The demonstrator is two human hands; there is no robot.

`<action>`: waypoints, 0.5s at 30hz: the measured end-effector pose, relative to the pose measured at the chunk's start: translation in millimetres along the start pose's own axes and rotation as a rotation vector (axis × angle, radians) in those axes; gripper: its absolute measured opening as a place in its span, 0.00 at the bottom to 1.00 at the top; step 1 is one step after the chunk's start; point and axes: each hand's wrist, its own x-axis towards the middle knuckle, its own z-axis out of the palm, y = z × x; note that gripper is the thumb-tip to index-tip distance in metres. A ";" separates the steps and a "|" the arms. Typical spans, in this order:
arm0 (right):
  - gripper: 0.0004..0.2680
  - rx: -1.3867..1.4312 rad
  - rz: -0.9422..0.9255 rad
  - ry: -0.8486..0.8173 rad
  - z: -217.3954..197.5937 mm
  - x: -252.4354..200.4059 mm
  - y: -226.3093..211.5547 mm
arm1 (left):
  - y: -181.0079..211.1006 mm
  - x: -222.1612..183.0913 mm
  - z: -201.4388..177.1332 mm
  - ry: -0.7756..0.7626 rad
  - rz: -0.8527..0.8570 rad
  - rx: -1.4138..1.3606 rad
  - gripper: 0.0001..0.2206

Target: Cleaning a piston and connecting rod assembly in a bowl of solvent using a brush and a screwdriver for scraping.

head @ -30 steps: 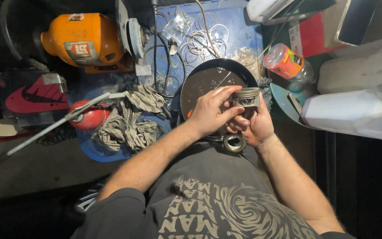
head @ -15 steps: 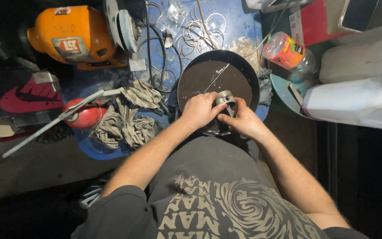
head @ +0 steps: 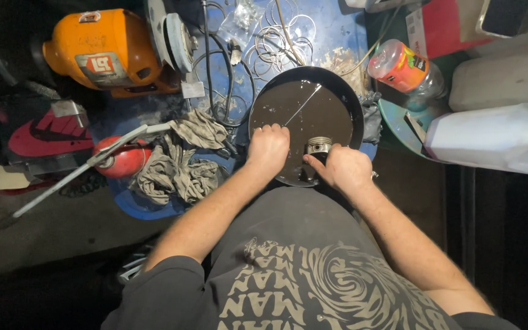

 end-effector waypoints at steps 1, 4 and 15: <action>0.31 0.000 -0.004 0.001 3.6 0.5 -1.5 | 2.4 -1.4 8.2 0.000 -0.003 0.002 0.19; 0.32 -0.095 -0.017 0.048 21.5 4.3 -5.1 | 6.2 -1.2 15.4 0.051 -0.050 0.085 0.17; 0.34 -0.230 -0.034 0.180 51.6 22.9 2.4 | 0.4 4.0 5.8 0.034 -0.123 0.118 0.15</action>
